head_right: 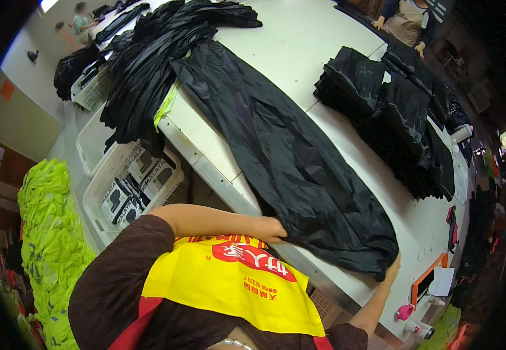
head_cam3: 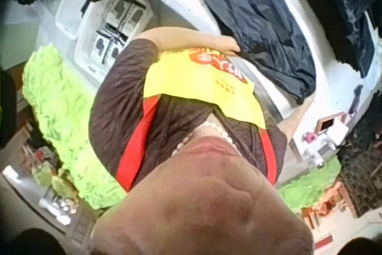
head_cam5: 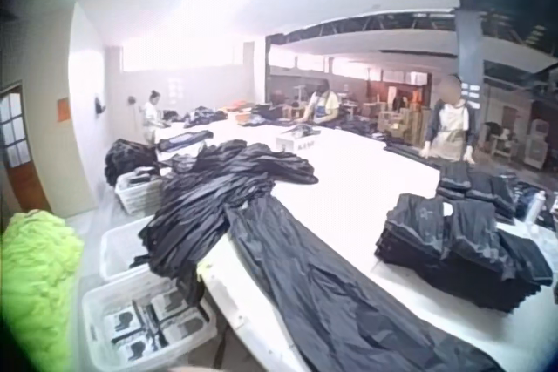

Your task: The person repeatedly folds black trousers on a white table, inspects the inside of each garment, and uses a small blade to trim loose threads. The folded items are stacked on the table.

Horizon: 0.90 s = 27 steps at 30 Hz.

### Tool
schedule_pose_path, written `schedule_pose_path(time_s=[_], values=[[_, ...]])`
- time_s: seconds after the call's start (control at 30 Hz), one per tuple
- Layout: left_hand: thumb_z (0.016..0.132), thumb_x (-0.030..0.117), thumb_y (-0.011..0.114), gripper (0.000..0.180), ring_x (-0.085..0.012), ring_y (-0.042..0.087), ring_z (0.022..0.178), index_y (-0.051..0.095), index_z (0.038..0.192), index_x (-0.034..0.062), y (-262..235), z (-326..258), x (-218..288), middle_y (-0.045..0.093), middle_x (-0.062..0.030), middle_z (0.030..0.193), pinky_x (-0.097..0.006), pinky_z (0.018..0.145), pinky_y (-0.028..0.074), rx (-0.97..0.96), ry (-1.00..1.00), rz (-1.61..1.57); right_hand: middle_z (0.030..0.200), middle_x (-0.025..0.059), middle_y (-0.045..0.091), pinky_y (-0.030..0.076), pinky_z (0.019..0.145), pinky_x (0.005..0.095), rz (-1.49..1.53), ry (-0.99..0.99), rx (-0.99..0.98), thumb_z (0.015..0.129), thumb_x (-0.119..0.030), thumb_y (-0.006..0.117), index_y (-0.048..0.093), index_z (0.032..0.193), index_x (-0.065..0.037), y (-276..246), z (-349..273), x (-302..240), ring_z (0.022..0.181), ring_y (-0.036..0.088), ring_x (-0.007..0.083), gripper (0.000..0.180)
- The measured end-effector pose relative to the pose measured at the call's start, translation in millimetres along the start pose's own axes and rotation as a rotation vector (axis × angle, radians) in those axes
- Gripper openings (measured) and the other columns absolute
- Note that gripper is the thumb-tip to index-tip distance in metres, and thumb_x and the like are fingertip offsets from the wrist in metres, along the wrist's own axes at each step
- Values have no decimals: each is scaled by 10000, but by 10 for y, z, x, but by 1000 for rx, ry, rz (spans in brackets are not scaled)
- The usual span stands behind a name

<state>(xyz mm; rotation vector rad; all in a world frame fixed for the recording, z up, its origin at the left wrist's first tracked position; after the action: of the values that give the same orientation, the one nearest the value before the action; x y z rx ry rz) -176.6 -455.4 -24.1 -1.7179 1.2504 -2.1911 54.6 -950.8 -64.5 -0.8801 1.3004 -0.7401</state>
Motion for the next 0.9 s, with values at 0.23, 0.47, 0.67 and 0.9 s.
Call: schedule_pose_path(time_s=[0.23,0.47,0.67,0.9], values=[[825,383,554,351,-342,608,732,626,783,42,-18,271,240,623,-158,769,-439,668,480,-62,60,186,1169,229,538,382,939,372,-562,24,488,748,81,417,535,1120,51,-1409,-166,581,1085,504,362,391],[807,303,565,229,-255,578,770,630,734,97,-1234,-412,-1146,600,-85,764,-381,675,437,385,135,569,1172,158,557,417,894,353,71,-55,319,893,-174,511,540,1151,1,-481,-560,-2309,1069,534,279,314],[744,310,620,222,-228,506,832,599,706,93,-2071,-710,-1706,551,-61,755,-354,691,393,715,-109,730,1431,187,274,174,1006,609,-288,-300,-198,752,-420,622,325,1364,-46,1359,-1207,-3776,1332,220,364,776],[685,253,623,184,-237,503,851,598,674,71,-2776,-1332,-2179,544,-51,761,-367,669,404,973,-490,734,1448,157,253,166,1036,568,-513,-296,-180,764,-299,620,303,1374,-56,1057,-1256,-3107,1348,195,339,728]])
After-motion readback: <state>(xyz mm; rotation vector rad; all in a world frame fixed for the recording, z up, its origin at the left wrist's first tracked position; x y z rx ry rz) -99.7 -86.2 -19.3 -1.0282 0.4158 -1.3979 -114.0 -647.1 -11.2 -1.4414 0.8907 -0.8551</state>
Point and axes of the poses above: each hand's wrist, its own z-axis towards the middle knuckle, its own y-axis out of the palm, x = y × z, the point moved 1 cm from there along z, towards the middle knuckle
